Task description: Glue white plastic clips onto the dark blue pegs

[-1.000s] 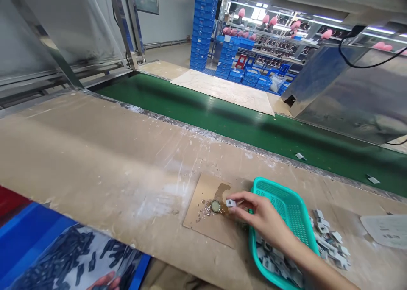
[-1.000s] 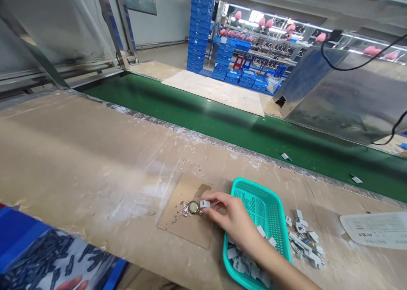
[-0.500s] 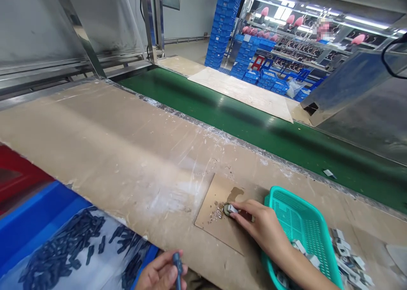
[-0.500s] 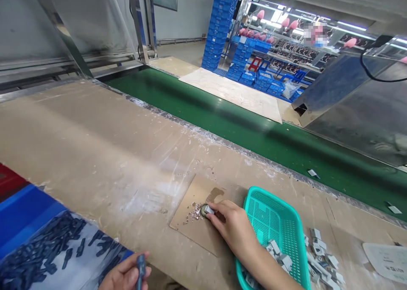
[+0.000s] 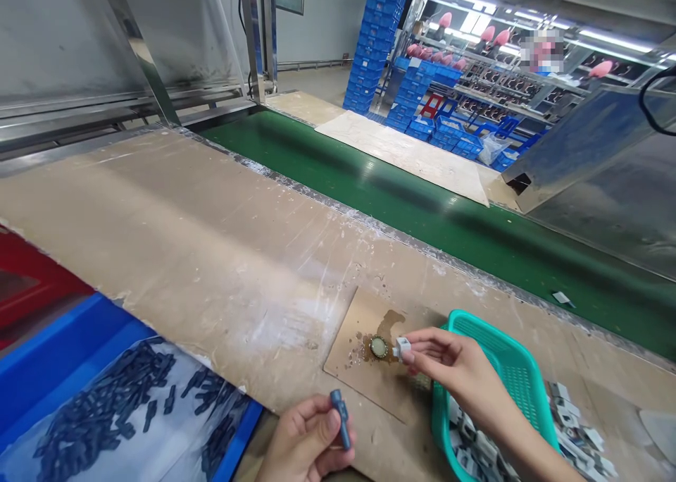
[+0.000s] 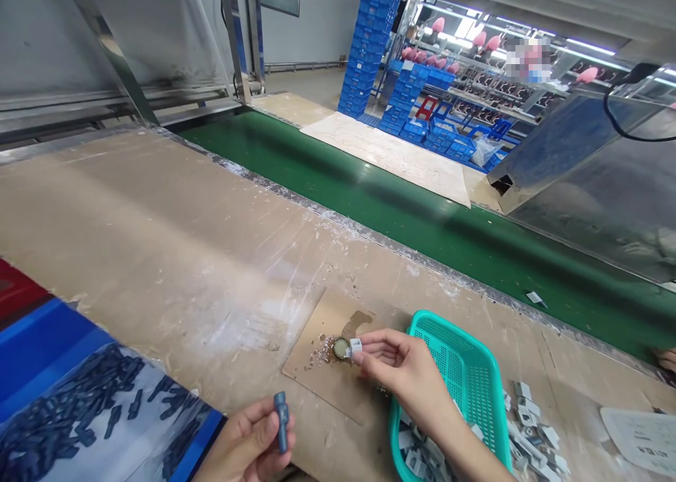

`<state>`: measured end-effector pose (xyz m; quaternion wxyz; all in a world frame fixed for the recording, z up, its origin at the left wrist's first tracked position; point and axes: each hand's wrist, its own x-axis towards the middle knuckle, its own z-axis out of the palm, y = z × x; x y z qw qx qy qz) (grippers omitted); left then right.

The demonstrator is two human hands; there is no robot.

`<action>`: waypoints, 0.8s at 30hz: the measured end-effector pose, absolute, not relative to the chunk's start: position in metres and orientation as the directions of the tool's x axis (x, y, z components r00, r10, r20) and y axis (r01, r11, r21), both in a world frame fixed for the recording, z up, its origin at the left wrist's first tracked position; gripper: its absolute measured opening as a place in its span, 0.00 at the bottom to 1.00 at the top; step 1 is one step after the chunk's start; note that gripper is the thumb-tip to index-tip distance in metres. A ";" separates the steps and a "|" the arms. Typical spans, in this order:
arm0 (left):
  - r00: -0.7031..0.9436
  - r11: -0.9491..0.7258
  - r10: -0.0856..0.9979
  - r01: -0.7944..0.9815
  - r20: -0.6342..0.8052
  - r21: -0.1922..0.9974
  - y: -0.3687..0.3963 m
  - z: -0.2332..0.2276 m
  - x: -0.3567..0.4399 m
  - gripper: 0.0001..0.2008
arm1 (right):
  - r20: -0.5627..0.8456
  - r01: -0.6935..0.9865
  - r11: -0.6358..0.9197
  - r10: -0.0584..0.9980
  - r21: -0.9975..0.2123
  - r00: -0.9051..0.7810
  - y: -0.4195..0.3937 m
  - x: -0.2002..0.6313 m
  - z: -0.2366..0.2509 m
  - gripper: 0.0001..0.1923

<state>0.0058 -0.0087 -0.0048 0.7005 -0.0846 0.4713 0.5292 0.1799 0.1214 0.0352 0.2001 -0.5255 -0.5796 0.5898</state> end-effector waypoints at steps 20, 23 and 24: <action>-0.090 0.365 0.773 -0.746 -0.628 0.556 0.004 0.010 0.035 0.20 | -0.558 0.299 -0.471 0.705 -0.830 -0.439 0.080 0.169 0.054 0.16; -0.080 0.387 0.799 -0.691 -0.596 0.611 0.006 0.007 0.033 0.21 | -0.563 0.255 -0.506 0.679 -0.824 -0.471 0.078 0.168 0.052 0.15; -0.072 0.387 0.809 -0.681 -0.583 0.621 0.009 0.005 0.033 0.21 | -0.555 0.245 -0.503 0.686 -0.829 -0.470 0.077 0.167 0.051 0.15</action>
